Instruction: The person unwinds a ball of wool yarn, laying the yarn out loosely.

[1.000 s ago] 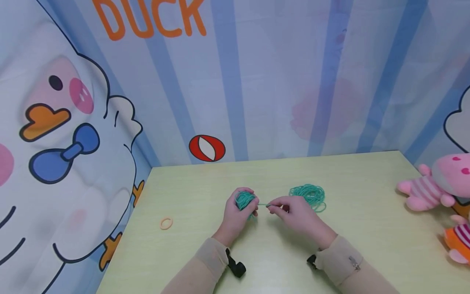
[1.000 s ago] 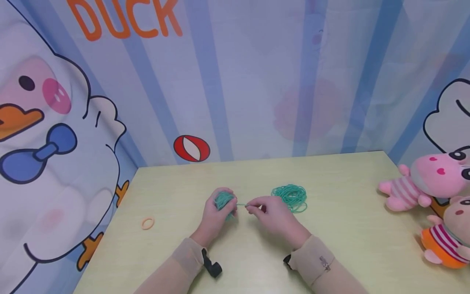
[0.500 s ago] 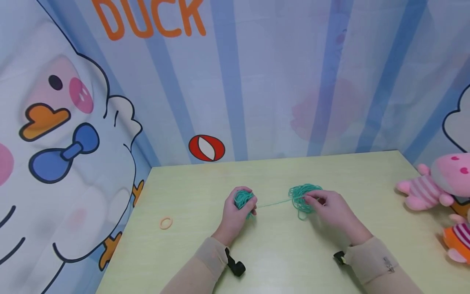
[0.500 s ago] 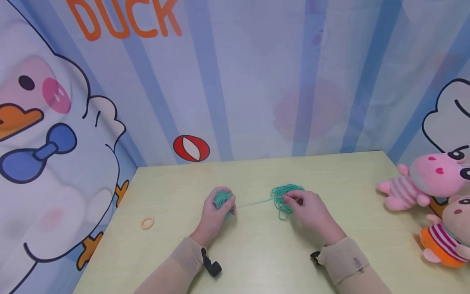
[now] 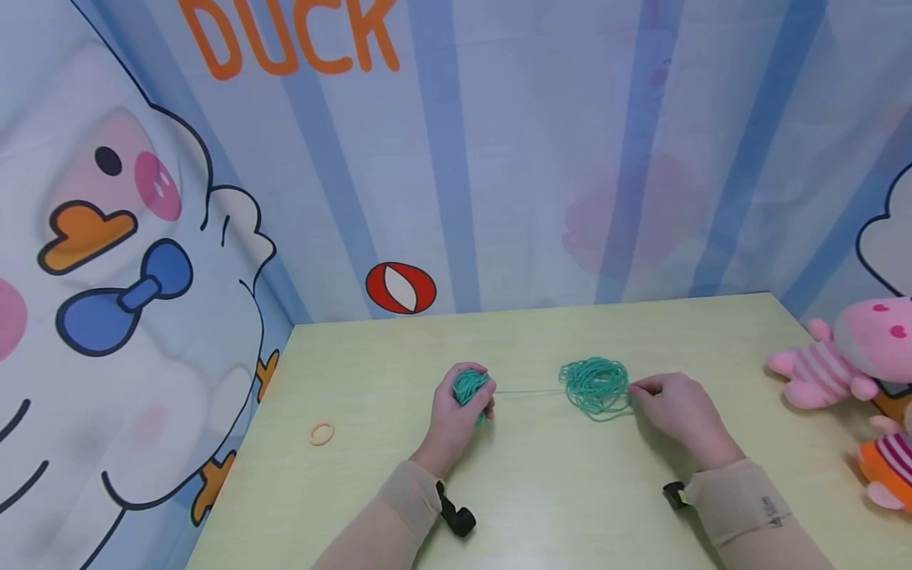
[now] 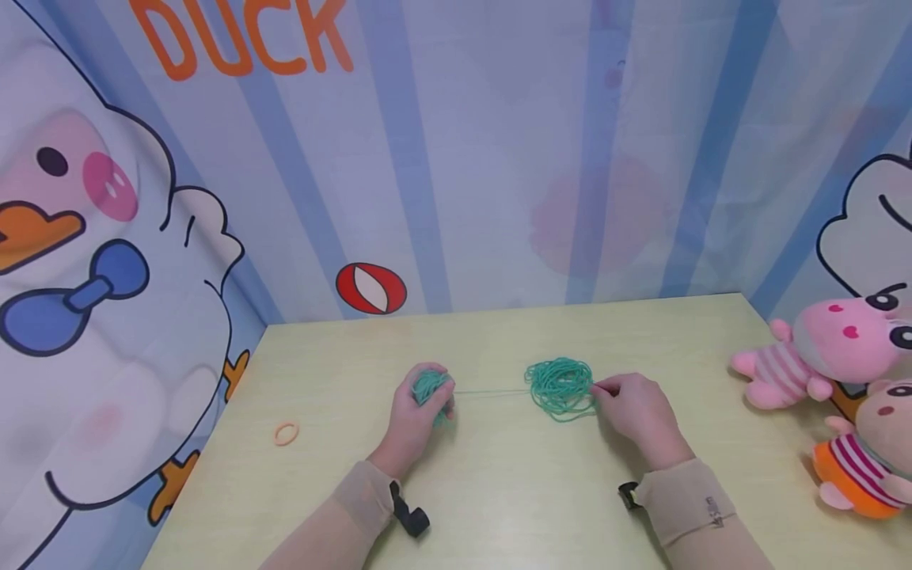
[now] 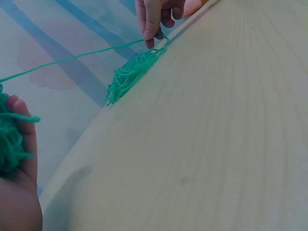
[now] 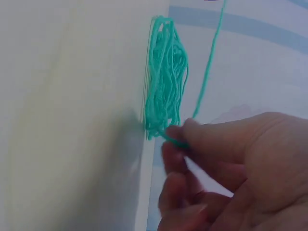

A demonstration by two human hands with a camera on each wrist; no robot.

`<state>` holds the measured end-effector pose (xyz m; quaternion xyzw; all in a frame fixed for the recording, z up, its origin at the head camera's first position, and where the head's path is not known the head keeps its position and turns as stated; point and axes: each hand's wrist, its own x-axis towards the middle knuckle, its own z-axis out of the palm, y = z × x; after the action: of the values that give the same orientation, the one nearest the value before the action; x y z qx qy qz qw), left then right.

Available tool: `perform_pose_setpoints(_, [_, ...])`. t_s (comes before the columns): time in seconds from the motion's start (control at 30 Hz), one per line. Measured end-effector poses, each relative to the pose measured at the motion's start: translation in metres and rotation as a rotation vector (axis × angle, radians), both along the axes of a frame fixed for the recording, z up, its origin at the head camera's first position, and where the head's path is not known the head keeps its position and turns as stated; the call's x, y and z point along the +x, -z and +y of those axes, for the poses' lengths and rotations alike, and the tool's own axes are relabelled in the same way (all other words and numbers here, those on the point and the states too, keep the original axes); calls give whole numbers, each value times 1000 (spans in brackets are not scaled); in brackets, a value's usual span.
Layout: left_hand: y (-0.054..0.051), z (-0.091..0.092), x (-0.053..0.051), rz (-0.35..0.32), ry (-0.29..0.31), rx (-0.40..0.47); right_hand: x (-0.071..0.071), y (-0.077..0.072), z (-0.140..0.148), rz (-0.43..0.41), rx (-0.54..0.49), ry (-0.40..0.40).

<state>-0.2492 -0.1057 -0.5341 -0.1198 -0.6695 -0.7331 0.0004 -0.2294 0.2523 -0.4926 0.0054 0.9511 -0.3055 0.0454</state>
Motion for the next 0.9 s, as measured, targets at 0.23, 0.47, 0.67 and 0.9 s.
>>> perform_pose_setpoints(0.23, [1, 1, -1, 3, 4, 0, 0, 3, 0, 1, 64, -20])
perform_pose_setpoints(0.47, [2, 1, -1, 2, 7, -5, 6, -7, -29, 206, -20, -9])
perform_pose_setpoints(0.67, [2, 2, -1, 3, 25, 6, 13, -10, -79, 273, -227, -218])
perform_pose_setpoints(0.9, [1, 3, -1, -13, 32, -4, 12, -4, -129, 164, -302, -291])
